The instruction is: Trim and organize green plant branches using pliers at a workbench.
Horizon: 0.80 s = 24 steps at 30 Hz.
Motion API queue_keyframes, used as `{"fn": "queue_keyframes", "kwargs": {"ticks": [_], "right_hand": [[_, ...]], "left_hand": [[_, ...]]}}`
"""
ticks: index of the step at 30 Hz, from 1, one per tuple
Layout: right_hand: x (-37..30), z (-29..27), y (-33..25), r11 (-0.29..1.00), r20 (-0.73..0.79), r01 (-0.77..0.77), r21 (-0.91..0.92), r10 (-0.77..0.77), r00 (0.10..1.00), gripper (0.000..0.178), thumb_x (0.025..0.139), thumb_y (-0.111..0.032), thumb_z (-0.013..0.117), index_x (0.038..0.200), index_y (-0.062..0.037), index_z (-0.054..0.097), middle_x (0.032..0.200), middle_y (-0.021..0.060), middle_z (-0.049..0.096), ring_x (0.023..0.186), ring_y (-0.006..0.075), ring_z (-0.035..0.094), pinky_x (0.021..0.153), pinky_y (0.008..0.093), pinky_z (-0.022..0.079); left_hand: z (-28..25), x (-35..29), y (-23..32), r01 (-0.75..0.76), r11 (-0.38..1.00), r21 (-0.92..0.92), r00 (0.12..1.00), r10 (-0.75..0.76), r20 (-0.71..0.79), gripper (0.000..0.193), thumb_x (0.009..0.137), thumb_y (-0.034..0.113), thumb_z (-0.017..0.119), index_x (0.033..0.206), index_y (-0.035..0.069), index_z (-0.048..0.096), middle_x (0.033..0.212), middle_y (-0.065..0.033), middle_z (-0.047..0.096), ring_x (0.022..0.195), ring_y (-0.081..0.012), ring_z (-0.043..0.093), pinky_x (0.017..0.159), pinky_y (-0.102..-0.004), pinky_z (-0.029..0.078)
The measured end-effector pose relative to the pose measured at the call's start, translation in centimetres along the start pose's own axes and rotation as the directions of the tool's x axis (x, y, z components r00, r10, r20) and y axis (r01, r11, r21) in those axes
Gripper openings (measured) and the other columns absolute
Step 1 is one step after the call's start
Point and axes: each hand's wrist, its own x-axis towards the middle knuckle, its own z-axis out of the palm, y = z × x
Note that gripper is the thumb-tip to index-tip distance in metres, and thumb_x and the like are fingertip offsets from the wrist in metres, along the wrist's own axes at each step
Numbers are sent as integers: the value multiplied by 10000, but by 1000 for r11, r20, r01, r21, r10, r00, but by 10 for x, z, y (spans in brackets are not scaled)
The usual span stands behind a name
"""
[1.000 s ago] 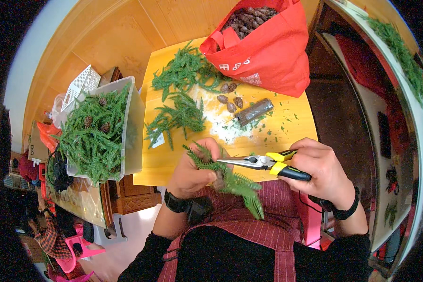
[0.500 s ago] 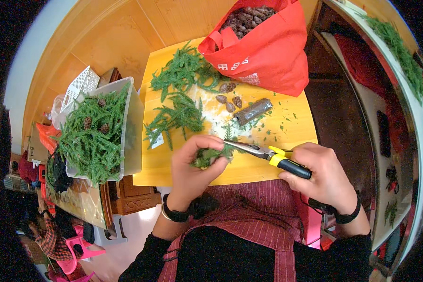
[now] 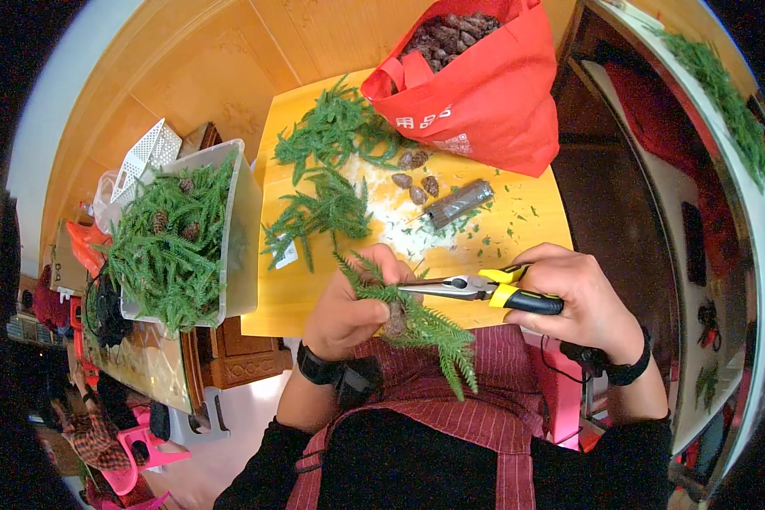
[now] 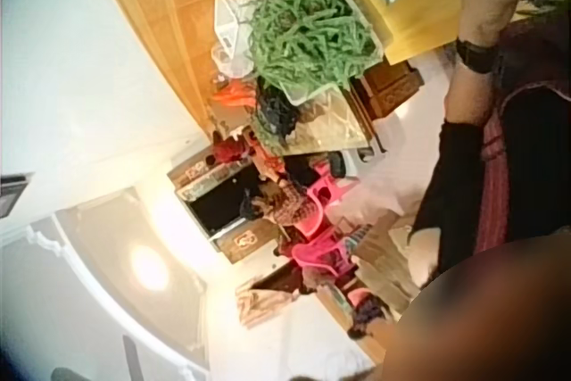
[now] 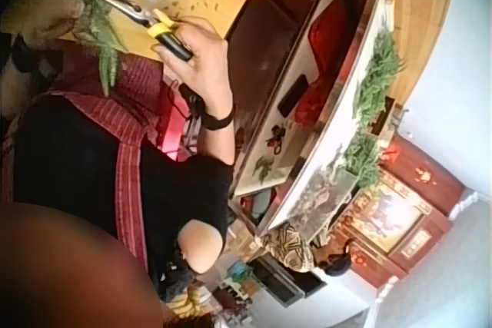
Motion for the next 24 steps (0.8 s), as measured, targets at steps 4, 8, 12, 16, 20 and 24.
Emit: {"fn": "queue_keyframes", "kwargs": {"ticks": [4, 8, 12, 16, 20, 24], "right_hand": [[-1, 3, 5, 999, -27, 29, -17, -30, 999, 307, 622, -208, 755, 621, -30, 506, 612, 78, 544, 778, 296, 604, 639, 338, 465], [2, 3, -4, 998, -53, 42, -39, -44, 998, 256, 636, -164, 740, 638, -21, 528, 620, 105, 531, 651, 293, 565, 589, 350, 454], [-1, 5, -7, 996, -73, -40, -83, 34, 997, 284, 642, -169, 731, 622, -19, 491, 599, 101, 500, 624, 276, 548, 539, 341, 420], [-6, 13, -12, 971, -137, -176, -162, 155, 978, 300, 647, -175, 716, 617, -13, 466, 615, 113, 482, 592, 260, 512, 512, 322, 383], [-3, 6, -25, 971, -76, -193, -142, 184, 980, 255, 683, -180, 695, 641, -12, 506, 609, 99, 504, 582, 214, 536, 509, 284, 386], [-6, 0, -25, 873, 105, -398, 280, 384, 917, 233, 740, -185, 678, 657, -32, 522, 542, 88, 470, 526, 209, 515, 485, 312, 383]], "left_hand": [[-1, 1, -2, 28, 998, -51, 999, -26, 29, 359, 625, 119, 729, 871, 67, 474, 881, -85, 545, 811, -176, 547, 699, -280, 439], [-2, 1, 1, 4, 1000, -1, 1000, -4, -10, 346, 627, 80, 716, 875, 63, 475, 870, -81, 544, 814, -180, 551, 696, -274, 437], [8, 0, 12, -73, 965, 253, 988, 104, -110, 292, 636, -4, 693, 860, 51, 515, 908, -83, 564, 836, -179, 562, 724, -280, 448], [16, 3, 6, -279, 269, 922, 807, 586, 74, 236, 660, -29, 679, 853, 40, 561, 929, -76, 595, 834, -153, 577, 713, -282, 472], [19, 3, 6, -317, -99, 943, 687, 662, 300, 221, 672, -36, 662, 859, 35, 567, 906, -67, 606, 827, -137, 580, 692, -265, 476], [14, 1, 8, -298, 563, 770, 851, 523, -53, 213, 683, -30, 656, 865, 37, 566, 891, -62, 605, 826, -131, 576, 711, -253, 464]]}}
